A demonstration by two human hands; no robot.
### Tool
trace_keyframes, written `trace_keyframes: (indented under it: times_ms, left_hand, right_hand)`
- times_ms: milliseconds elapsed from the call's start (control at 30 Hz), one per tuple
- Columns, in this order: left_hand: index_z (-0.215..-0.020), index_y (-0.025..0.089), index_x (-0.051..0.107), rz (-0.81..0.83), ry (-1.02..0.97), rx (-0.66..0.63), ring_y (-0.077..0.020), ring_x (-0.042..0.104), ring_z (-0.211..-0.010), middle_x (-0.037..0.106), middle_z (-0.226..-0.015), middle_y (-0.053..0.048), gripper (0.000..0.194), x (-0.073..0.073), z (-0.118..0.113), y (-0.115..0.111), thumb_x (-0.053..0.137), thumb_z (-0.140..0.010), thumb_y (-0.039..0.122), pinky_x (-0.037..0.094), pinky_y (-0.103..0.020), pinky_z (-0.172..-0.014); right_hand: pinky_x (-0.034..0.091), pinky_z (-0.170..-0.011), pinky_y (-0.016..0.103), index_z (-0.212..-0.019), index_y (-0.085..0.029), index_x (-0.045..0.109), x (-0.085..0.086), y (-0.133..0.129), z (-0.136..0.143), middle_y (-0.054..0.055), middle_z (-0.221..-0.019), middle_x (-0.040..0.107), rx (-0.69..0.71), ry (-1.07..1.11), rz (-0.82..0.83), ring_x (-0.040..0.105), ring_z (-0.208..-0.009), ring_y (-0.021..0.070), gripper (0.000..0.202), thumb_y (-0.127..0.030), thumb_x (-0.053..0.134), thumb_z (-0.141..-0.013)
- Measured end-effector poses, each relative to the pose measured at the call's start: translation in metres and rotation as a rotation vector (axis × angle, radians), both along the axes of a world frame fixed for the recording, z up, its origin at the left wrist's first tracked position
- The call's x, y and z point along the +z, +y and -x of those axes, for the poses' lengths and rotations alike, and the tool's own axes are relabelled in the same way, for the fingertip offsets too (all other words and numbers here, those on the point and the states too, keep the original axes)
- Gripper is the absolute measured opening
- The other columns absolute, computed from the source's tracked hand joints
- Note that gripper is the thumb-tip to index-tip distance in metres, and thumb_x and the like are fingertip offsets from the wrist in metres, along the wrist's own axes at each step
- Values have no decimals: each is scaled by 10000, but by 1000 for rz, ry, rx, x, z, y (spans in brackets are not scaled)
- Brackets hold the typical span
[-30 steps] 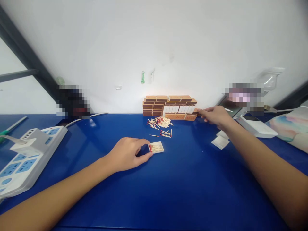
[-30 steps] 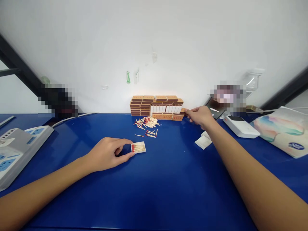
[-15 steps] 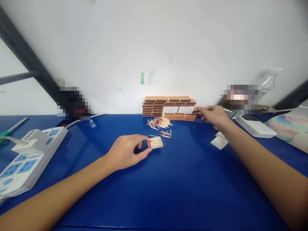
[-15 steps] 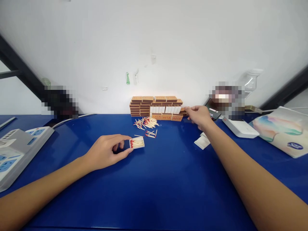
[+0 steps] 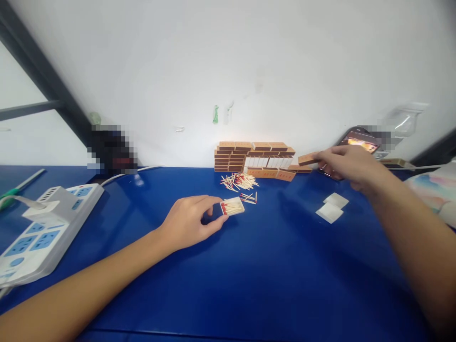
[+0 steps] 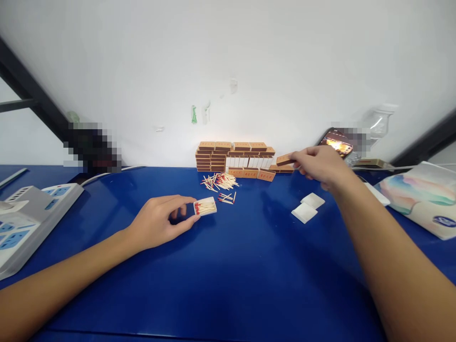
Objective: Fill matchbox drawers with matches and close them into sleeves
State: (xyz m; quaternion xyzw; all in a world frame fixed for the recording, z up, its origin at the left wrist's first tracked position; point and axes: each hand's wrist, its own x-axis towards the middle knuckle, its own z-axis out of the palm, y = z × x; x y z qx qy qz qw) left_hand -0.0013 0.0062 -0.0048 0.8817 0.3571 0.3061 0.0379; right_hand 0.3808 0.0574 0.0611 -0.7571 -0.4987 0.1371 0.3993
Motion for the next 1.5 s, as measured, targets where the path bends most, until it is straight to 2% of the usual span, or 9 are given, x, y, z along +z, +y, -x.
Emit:
trace_keyframes:
  times_ms: [67,133,267,367,700,933,1267,1367,1500]
  left_hand:
    - [-1183,185,718,-46,-54,30,-109,593,-633,705,-810,19,312,0,-1,1,690,-949,390,500,-265,-629]
    - [-1187,183,721,-78,-104,58,-111,618,-656,745,-870,4,310,1,-2,3,700,-947,378,520,-264,-639]
    - [-1193,193,739,-129,-178,92,-111,654,-651,786,-927,-8,318,2,-2,4,724,-942,387,529,-243,-590]
    - [-1206,194,741,-159,-207,86,-112,669,-641,800,-948,-12,324,4,-2,4,729,-945,384,538,-238,-578]
    - [-1185,191,736,-182,-153,67,-118,686,-653,806,-966,-2,299,5,-1,4,744,-941,364,530,-241,-556]
    - [-1188,188,726,-172,-139,43,-127,697,-665,800,-951,-9,316,5,0,5,751,-935,377,532,-245,-573]
    - [-1181,183,729,-177,-162,-38,-131,715,-698,808,-987,-23,384,1,2,6,783,-904,443,548,-245,-601]
    - [-1172,206,743,-127,-211,-54,-111,706,-678,812,-970,-3,388,0,2,6,814,-868,437,565,-232,-617]
    - [-1112,212,779,-69,-294,-55,-97,704,-675,819,-983,-6,323,3,1,3,846,-848,385,579,-209,-628]
  right_hand:
    - [294,-441,271,-739,-177,645,1,-6,16,4,-601,543,13,95,-107,412,-483,89,161,-253,669,-879]
    - [275,-421,244,-741,-189,611,-4,-14,41,-19,-622,532,198,300,-202,421,-472,71,144,-212,640,-881]
    - [296,-388,213,-754,-206,579,-20,-33,92,-27,-609,580,696,418,-43,468,-450,73,259,-377,689,-915]
    - [327,-393,204,-772,-206,580,-28,-42,109,-33,-540,572,821,390,-4,486,-441,81,353,-498,678,-944]
    - [359,-356,192,-858,-197,580,-34,-41,110,-1,-707,676,863,455,10,581,-462,90,406,-581,688,-929]
    - [394,-351,199,-1178,-238,479,-42,-41,112,-10,-756,717,884,614,43,655,-497,141,385,-517,650,-976]
    - [475,-415,237,-1594,-271,240,-49,-67,140,36,-932,694,949,640,58,686,-635,162,664,-587,463,-1055]
    - [462,-407,235,-1530,-247,335,-49,-68,144,36,-892,701,931,673,96,675,-603,161,618,-609,461,-1046]
    - [413,-391,213,-1139,-219,558,-50,-66,145,40,-840,706,885,784,151,642,-552,138,412,-608,460,-1043]
